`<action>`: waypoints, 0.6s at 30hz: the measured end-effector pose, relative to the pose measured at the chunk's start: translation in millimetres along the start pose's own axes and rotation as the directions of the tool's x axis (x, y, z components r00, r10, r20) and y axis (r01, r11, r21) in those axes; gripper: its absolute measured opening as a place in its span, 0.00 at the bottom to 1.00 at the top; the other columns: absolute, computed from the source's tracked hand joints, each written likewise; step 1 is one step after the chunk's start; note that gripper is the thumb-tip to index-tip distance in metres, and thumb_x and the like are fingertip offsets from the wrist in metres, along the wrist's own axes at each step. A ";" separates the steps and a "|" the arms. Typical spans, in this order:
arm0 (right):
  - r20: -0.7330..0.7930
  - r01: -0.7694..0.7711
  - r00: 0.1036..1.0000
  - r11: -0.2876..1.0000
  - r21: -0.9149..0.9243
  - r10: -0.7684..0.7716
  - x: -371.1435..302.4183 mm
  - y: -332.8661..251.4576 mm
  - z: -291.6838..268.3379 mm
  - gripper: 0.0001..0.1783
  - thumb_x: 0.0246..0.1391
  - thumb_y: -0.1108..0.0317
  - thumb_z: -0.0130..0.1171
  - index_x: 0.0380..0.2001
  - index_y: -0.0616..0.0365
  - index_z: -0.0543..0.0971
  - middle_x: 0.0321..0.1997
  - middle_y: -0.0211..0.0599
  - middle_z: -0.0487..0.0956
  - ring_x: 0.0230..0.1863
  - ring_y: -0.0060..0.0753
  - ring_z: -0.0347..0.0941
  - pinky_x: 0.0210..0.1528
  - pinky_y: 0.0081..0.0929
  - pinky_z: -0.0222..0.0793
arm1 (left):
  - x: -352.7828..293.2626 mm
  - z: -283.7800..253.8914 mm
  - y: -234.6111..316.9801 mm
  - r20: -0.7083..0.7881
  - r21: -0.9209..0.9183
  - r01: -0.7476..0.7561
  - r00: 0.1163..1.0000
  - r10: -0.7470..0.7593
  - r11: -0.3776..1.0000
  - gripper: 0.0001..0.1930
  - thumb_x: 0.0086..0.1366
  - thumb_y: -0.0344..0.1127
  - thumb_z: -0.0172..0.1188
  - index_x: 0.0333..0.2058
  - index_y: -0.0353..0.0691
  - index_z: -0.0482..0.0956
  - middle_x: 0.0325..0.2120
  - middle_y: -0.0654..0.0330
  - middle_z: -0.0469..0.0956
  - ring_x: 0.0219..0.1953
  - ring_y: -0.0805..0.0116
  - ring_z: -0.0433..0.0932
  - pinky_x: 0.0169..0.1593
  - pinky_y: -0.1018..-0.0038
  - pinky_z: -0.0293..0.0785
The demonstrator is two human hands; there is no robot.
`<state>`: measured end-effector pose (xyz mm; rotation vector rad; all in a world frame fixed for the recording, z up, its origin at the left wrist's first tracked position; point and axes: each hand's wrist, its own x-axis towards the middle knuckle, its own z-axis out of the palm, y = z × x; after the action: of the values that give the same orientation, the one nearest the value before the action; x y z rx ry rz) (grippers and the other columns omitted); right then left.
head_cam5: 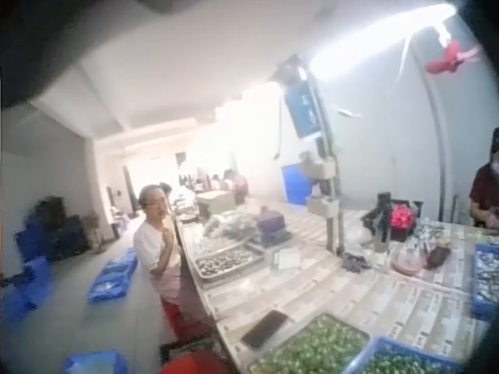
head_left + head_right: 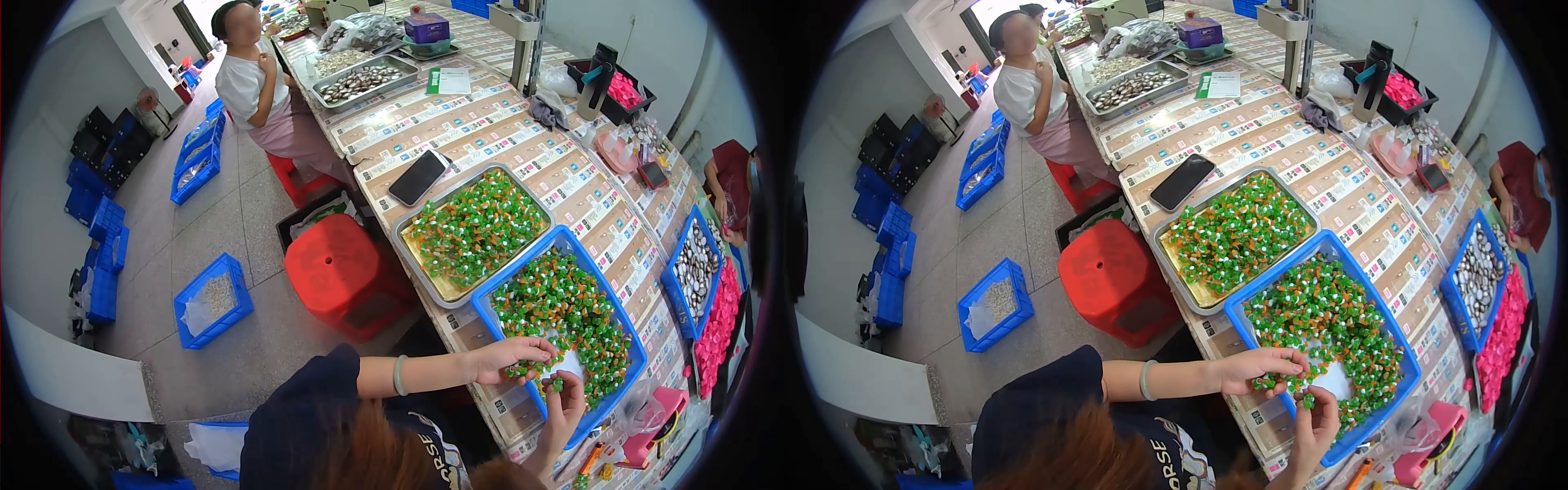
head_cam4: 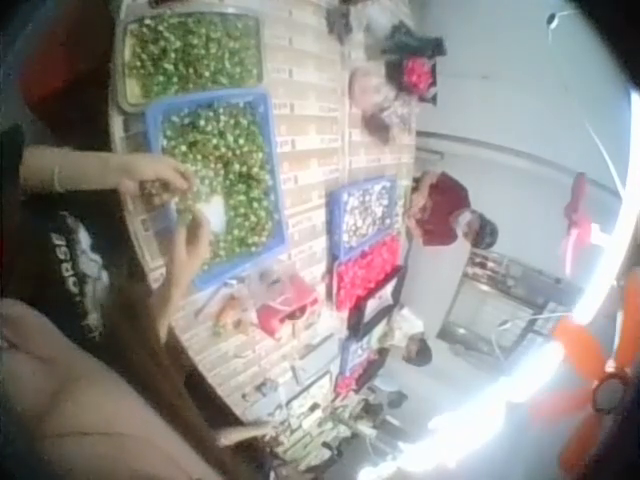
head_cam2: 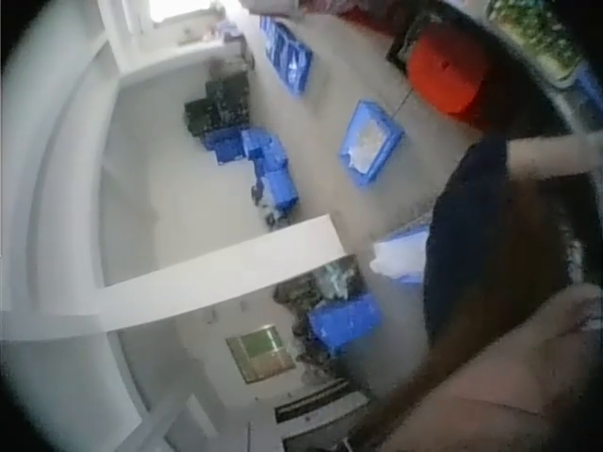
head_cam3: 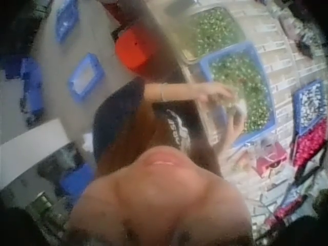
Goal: The person assembles small plastic toy parts using a manual tool, then inspects the assembled components.
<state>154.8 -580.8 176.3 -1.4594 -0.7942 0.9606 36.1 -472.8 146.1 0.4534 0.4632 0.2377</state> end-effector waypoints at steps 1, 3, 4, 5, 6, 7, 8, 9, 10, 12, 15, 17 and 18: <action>-0.005 0.002 1.000 1.000 0.009 -0.001 -0.3 0.5 0.1 0.10 0.46 0.79 0.48 0.35 0.65 0.69 0.30 0.33 0.72 0.33 0.19 0.68 0.37 0.14 0.61 | 0.9 -0.5 -0.7 0.004 0.002 0.001 1.000 -0.001 1.000 0.07 0.58 0.36 0.49 0.35 0.45 0.67 0.28 0.69 0.67 0.18 0.84 0.65 0.17 0.88 0.57; -0.007 0.003 1.000 1.000 0.021 -0.003 -1.1 0.3 1.5 0.10 0.46 0.79 0.48 0.35 0.65 0.69 0.30 0.33 0.72 0.33 0.19 0.68 0.37 0.14 0.61 | 0.5 -1.0 -1.0 0.004 0.004 0.000 1.000 0.000 1.000 0.07 0.58 0.36 0.49 0.35 0.45 0.66 0.28 0.70 0.67 0.18 0.84 0.65 0.17 0.88 0.57; -0.002 0.003 1.000 1.000 0.026 -0.003 -1.4 -0.6 3.1 0.10 0.46 0.79 0.48 0.35 0.65 0.69 0.30 0.33 0.72 0.33 0.19 0.68 0.37 0.14 0.61 | -0.5 -0.9 -0.6 0.000 0.009 0.003 1.000 -0.003 1.000 0.07 0.58 0.37 0.49 0.35 0.45 0.66 0.28 0.70 0.67 0.18 0.84 0.65 0.17 0.88 0.58; 0.004 0.004 1.000 1.000 0.030 -0.004 -1.6 -0.9 4.2 0.10 0.46 0.79 0.48 0.34 0.65 0.69 0.30 0.33 0.72 0.33 0.19 0.68 0.37 0.14 0.61 | -1.6 -1.1 -0.4 -0.004 0.015 0.005 1.000 -0.005 1.000 0.07 0.58 0.37 0.49 0.35 0.45 0.66 0.28 0.70 0.67 0.18 0.84 0.65 0.17 0.88 0.58; 0.003 0.003 1.000 1.000 0.029 -0.003 -2.8 -1.8 3.8 0.10 0.46 0.79 0.48 0.34 0.65 0.69 0.30 0.33 0.72 0.33 0.19 0.68 0.37 0.14 0.61 | -2.4 0.1 -0.9 -0.003 0.014 0.006 1.000 -0.006 1.000 0.07 0.58 0.37 0.49 0.35 0.45 0.66 0.28 0.70 0.67 0.18 0.84 0.65 0.17 0.88 0.58; 0.007 0.004 1.000 0.999 0.034 -0.004 -3.7 -2.4 3.3 0.10 0.46 0.80 0.48 0.34 0.66 0.69 0.31 0.33 0.72 0.33 0.20 0.68 0.37 0.14 0.61 | -3.1 1.1 -1.4 -0.001 0.008 0.007 1.000 -0.007 1.000 0.07 0.58 0.37 0.50 0.35 0.45 0.66 0.28 0.70 0.66 0.18 0.84 0.65 0.17 0.88 0.58; 0.012 0.005 1.000 0.999 0.040 -0.005 -4.8 -3.2 2.9 0.09 0.45 0.80 0.47 0.34 0.66 0.69 0.31 0.33 0.72 0.33 0.20 0.68 0.37 0.14 0.61 | -4.0 2.2 -2.1 0.000 0.002 0.008 1.000 -0.008 1.000 0.07 0.58 0.37 0.50 0.35 0.45 0.66 0.28 0.70 0.66 0.18 0.85 0.65 0.17 0.88 0.58; 0.009 0.004 1.000 0.999 0.038 -0.005 -5.9 -3.3 3.1 0.09 0.45 0.80 0.47 0.34 0.66 0.69 0.31 0.33 0.72 0.33 0.20 0.68 0.37 0.14 0.61 | -4.3 2.4 -2.5 0.002 0.001 0.010 1.000 -0.010 1.000 0.07 0.58 0.37 0.50 0.35 0.45 0.66 0.28 0.70 0.66 0.18 0.85 0.65 0.17 0.88 0.58; 0.004 0.004 1.000 0.999 0.037 -0.004 -6.9 -3.4 3.5 0.09 0.45 0.80 0.47 0.34 0.66 0.68 0.31 0.33 0.72 0.33 0.20 0.68 0.37 0.15 0.61 | -4.6 2.7 -2.6 -0.001 0.008 0.018 1.000 -0.018 1.000 0.07 0.58 0.37 0.50 0.34 0.45 0.66 0.28 0.70 0.66 0.18 0.85 0.65 0.17 0.88 0.58; 0.001 0.004 1.000 0.999 0.037 -0.004 -8.4 -2.8 4.1 0.09 0.45 0.80 0.47 0.34 0.66 0.68 0.31 0.33 0.71 0.33 0.20 0.68 0.38 0.15 0.61 | -5.3 2.1 -4.1 -0.005 0.015 0.025 1.000 -0.025 1.000 0.07 0.58 0.37 0.50 0.34 0.45 0.66 0.27 0.70 0.66 0.18 0.85 0.65 0.17 0.88 0.58; 0.012 0.005 1.000 0.999 0.043 -0.006 -10.7 -0.4 4.0 0.09 0.45 0.80 0.47 0.34 0.66 0.68 0.31 0.33 0.71 0.34 0.20 0.68 0.38 0.15 0.61 | -7.4 1.3 -6.9 -0.004 0.027 0.014 1.000 -0.014 1.000 0.07 0.58 0.37 0.50 0.34 0.45 0.66 0.27 0.70 0.66 0.18 0.85 0.65 0.17 0.89 0.58; 0.018 0.005 1.000 0.999 0.035 -0.005 -13.5 1.4 2.2 0.10 0.45 0.80 0.47 0.34 0.67 0.68 0.32 0.33 0.71 0.34 0.20 0.68 0.38 0.15 0.61 | -11.1 4.0 -6.4 0.001 0.035 0.033 0.999 -0.034 0.999 0.07 0.58 0.38 0.50 0.34 0.46 0.66 0.26 0.70 0.66 0.18 0.85 0.65 0.17 0.89 0.57; 0.019 0.004 1.000 0.999 0.035 -0.005 -14.2 1.4 3.0 0.10 0.45 0.80 0.47 0.34 0.67 0.68 0.32 0.33 0.71 0.34 0.20 0.68 0.38 0.15 0.61 | -12.0 3.9 -6.6 0.001 0.034 0.033 0.999 -0.033 0.999 0.07 0.58 0.38 0.50 0.34 0.46 0.66 0.26 0.70 0.66 0.18 0.85 0.65 0.17 0.89 0.57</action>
<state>145.8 -592.3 176.6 -1.4197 -0.7906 0.9812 28.3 -483.8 150.6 0.4791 0.4737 0.1977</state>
